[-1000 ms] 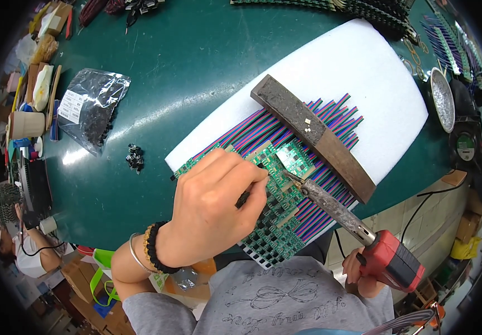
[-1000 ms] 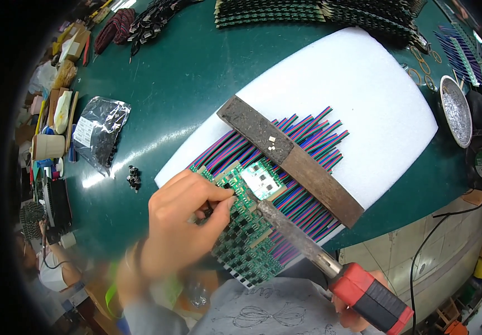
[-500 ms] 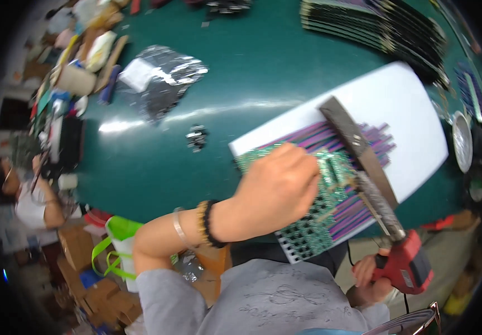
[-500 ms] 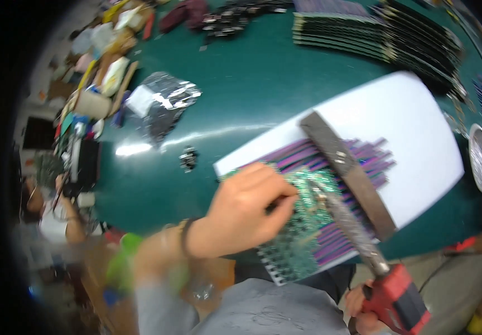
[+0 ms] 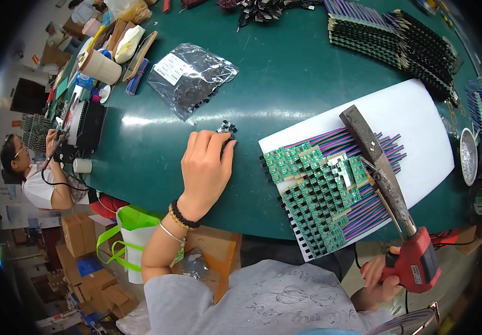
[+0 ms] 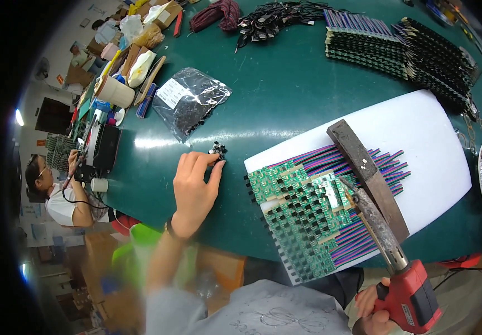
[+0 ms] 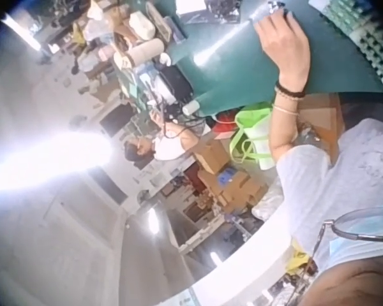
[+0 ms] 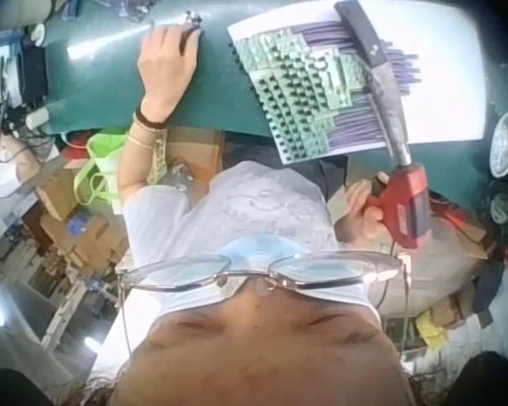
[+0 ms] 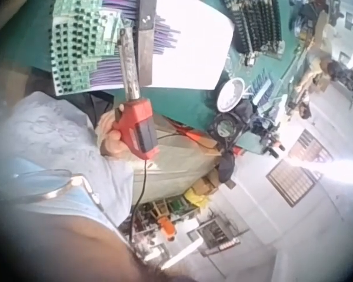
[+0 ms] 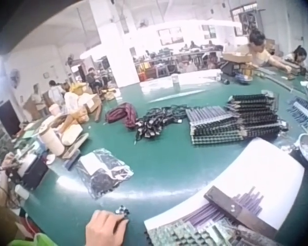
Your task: The person solders small electronic components onto a green circuit board using a soldering iron and soldering wire.
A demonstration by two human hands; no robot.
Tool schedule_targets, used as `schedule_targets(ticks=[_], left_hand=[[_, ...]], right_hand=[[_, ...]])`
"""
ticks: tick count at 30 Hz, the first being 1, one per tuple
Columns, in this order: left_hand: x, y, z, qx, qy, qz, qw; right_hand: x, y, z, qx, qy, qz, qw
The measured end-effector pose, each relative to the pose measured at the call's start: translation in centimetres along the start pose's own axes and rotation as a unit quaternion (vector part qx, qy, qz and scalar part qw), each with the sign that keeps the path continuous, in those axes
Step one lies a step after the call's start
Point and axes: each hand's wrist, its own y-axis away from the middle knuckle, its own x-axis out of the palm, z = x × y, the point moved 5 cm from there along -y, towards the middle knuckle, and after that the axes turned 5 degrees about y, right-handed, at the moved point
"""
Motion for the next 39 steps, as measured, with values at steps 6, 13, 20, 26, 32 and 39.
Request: schedule_targets(ticks=[6,13,20,26,32,39], left_hand=[[0.2,-0.2,-0.2,0.067,-0.031,0.018,0.997],[-0.7,-0.5,-0.7,0.067,-0.01,-0.008,0.998],[-2.7,1.8,-12.7,0.14,0.348,0.127,0.918],[-0.4,3.0,-17.6,0.125,0.514,0.169,0.832],[0.7,3.1,-18.1,0.144,0.532,0.149,0.821],[-0.8,2.7,-18.8,0.384,0.322,0.145,0.853]], right_hand=[[-1.4,1.1,-1.0,-0.005,-0.017,-0.008,1.0],[-0.1,0.1,-0.5,-0.006,-0.03,-0.001,1.0],[3.1,-0.5,0.8,0.172,0.151,0.019,0.973],[3.5,-0.2,0.1,0.043,0.237,0.184,0.953],[3.1,-0.9,0.5,0.065,0.177,0.171,0.967],[3.4,-2.4,0.9,0.041,0.189,0.236,0.952]])
